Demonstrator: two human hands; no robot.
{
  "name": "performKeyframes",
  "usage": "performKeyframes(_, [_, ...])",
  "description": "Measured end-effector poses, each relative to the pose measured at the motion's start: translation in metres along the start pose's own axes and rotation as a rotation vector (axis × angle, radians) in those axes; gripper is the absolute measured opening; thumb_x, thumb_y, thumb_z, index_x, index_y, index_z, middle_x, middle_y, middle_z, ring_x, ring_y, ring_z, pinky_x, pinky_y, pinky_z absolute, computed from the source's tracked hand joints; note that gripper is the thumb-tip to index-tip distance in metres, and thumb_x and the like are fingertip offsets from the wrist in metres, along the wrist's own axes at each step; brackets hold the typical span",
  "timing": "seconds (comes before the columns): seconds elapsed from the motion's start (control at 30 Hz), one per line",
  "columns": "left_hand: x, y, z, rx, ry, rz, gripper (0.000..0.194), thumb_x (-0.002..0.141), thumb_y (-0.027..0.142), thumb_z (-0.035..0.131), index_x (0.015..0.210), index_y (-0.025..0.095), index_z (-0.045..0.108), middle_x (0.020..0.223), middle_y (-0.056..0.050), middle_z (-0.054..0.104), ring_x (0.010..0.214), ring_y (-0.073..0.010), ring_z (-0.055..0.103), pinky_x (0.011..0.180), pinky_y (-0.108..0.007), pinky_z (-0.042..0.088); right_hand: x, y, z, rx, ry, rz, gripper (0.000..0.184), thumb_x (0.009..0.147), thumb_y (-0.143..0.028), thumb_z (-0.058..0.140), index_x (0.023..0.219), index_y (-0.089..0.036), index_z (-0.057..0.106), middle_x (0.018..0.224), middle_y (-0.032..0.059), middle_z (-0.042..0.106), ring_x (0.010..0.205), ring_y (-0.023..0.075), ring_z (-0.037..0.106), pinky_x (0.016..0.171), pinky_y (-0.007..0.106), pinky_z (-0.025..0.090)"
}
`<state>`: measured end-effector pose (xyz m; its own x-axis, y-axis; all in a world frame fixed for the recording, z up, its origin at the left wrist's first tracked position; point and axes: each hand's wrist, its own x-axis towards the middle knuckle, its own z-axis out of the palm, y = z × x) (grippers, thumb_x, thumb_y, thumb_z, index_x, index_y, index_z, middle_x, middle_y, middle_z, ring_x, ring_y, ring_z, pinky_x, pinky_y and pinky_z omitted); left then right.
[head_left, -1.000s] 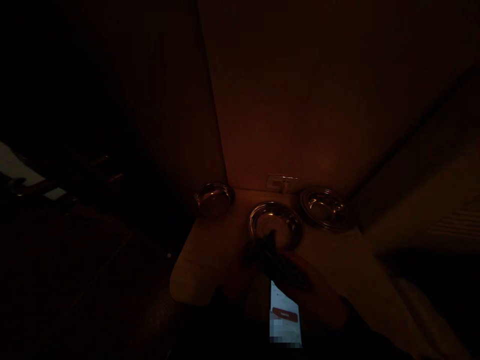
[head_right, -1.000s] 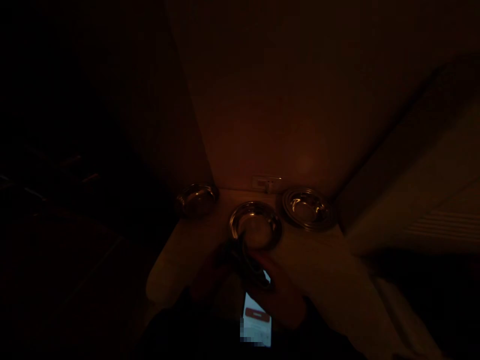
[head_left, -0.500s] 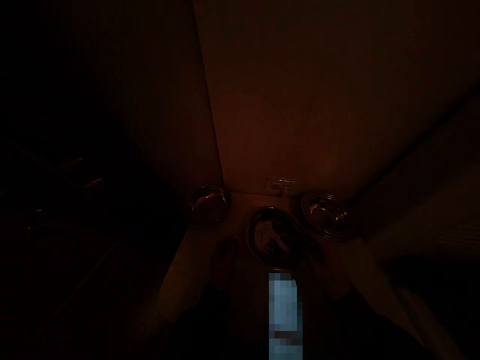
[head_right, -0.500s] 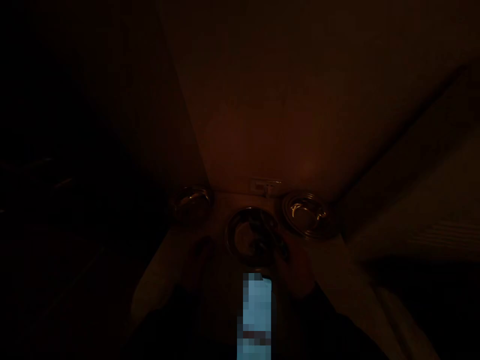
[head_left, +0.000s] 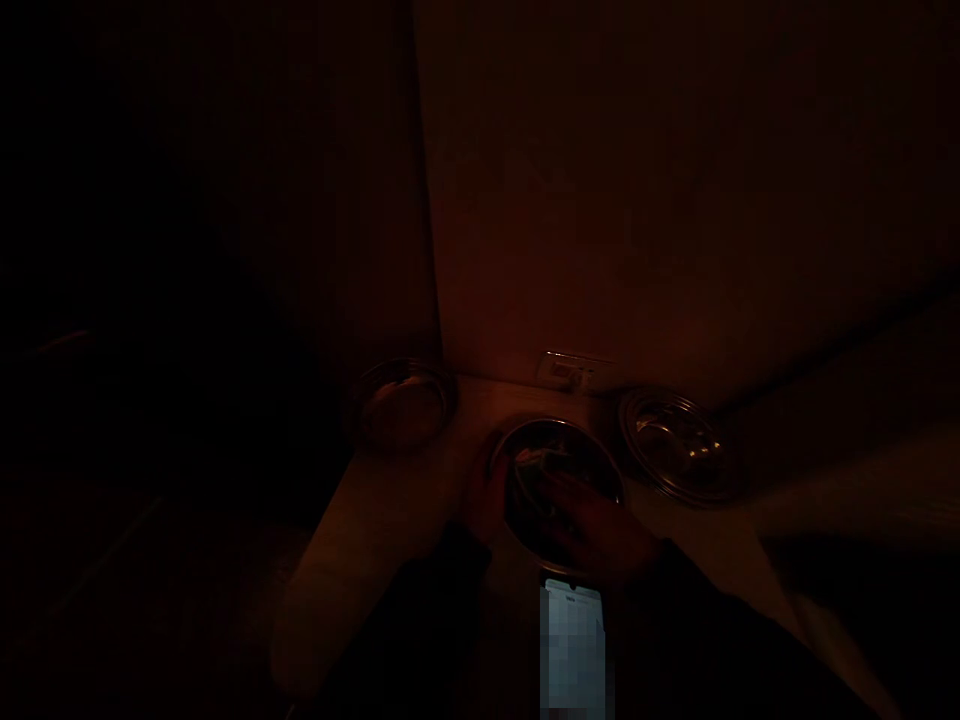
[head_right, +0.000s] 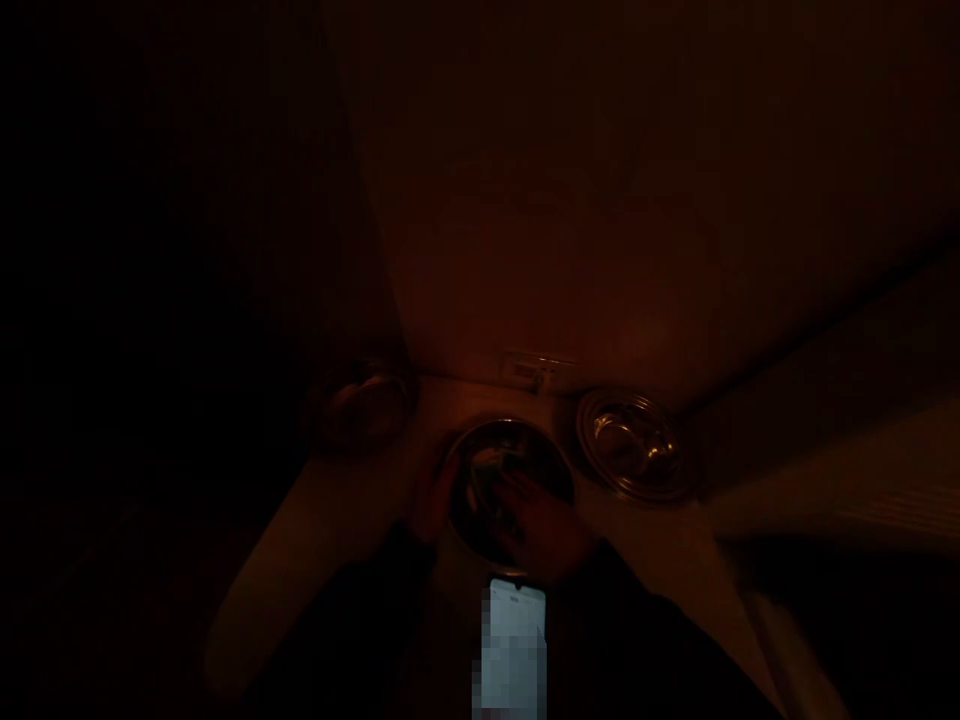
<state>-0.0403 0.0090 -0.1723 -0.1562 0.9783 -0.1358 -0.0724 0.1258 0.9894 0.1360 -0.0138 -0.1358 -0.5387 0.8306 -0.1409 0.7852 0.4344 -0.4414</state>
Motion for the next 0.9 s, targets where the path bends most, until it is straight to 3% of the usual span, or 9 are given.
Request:
performKeyframes(0.2, [0.006,-0.003,-0.003,-0.149,-0.067,-0.009,0.042,0.086,0.036,0.048,0.121,0.017,0.063,0.136,-0.007,0.058,0.13,-0.0215,0.048,0.114,-0.036,0.031,0.016,-0.005,-0.001,-0.138,-0.075,0.015,0.055,0.086,-0.023,0.054,0.139,-0.011,0.048,0.146,0.0152,0.043,0.137,0.0311,0.036,0.11,0.049,0.037])
performKeyframes(0.4, [0.007,-0.006,-0.005,-0.088,-0.071,0.009,0.042,0.089,0.034,0.044,0.121,0.016,0.062,0.138,-0.009,0.056,0.131,-0.0224,0.048,0.114,-0.038,0.029,0.044,-0.013,0.005,-0.182,-0.014,0.114,0.054,0.086,-0.016,0.05,0.138,-0.002,0.045,0.145,0.0239,0.041,0.136,0.0369,0.034,0.109,0.055,0.033])
performKeyframes(0.5, [0.007,-0.007,-0.002,-0.081,-0.042,0.008,0.042,0.09,0.033,0.041,0.123,0.015,0.061,0.137,-0.01,0.056,0.13,-0.0215,0.049,0.113,-0.037,0.031,0.045,-0.019,0.003,-0.159,-0.038,0.064,0.054,0.083,-0.013,0.051,0.137,-0.008,0.048,0.145,0.0183,0.044,0.135,0.0355,0.036,0.111,0.056,0.028])
performKeyframes(0.57, [0.007,-0.006,0.0,-0.1,-0.016,0.007,0.042,0.09,0.033,0.041,0.122,0.015,0.06,0.135,-0.01,0.058,0.128,-0.022,0.05,0.113,-0.037,0.032,0.043,-0.024,-0.001,-0.126,-0.073,-0.008,0.052,0.082,-0.012,0.051,0.134,-0.012,0.052,0.143,0.0132,0.048,0.135,0.0313,0.037,0.112,0.051,0.028])
performKeyframes(0.67, [0.006,-0.004,0.003,-0.136,0.011,0.0,0.039,0.088,0.037,0.045,0.117,0.017,0.063,0.132,-0.009,0.06,0.127,-0.024,0.051,0.111,-0.037,0.034,0.038,-0.031,-0.01,-0.066,-0.138,-0.107,0.045,0.08,-0.015,0.057,0.125,-0.017,0.06,0.132,0.0091,0.059,0.128,0.0249,0.046,0.107,0.039,0.039])
performKeyframes(0.77, [0.006,-0.003,0.002,-0.152,0.015,0.0,0.038,0.088,0.04,0.047,0.113,0.019,0.065,0.132,-0.008,0.06,0.13,-0.024,0.048,0.111,-0.036,0.034,0.035,-0.035,-0.015,-0.031,-0.171,-0.136,0.041,0.079,-0.019,0.059,0.12,-0.019,0.063,0.125,0.0092,0.063,0.116,0.0222,0.057,0.098,0.034,0.047])
performKeyframes(0.9, [0.006,-0.004,0.0,-0.114,-0.003,-0.016,0.042,0.088,0.037,0.044,0.119,0.016,0.063,0.135,-0.01,0.058,0.129,-0.0232,0.049,0.112,-0.036,0.034,0.039,-0.031,-0.009,-0.048,-0.129,-0.099,0.044,0.082,-0.016,0.055,0.126,-0.016,0.059,0.133,0.0122,0.058,0.128,0.0243,0.047,0.106,0.039,0.039])
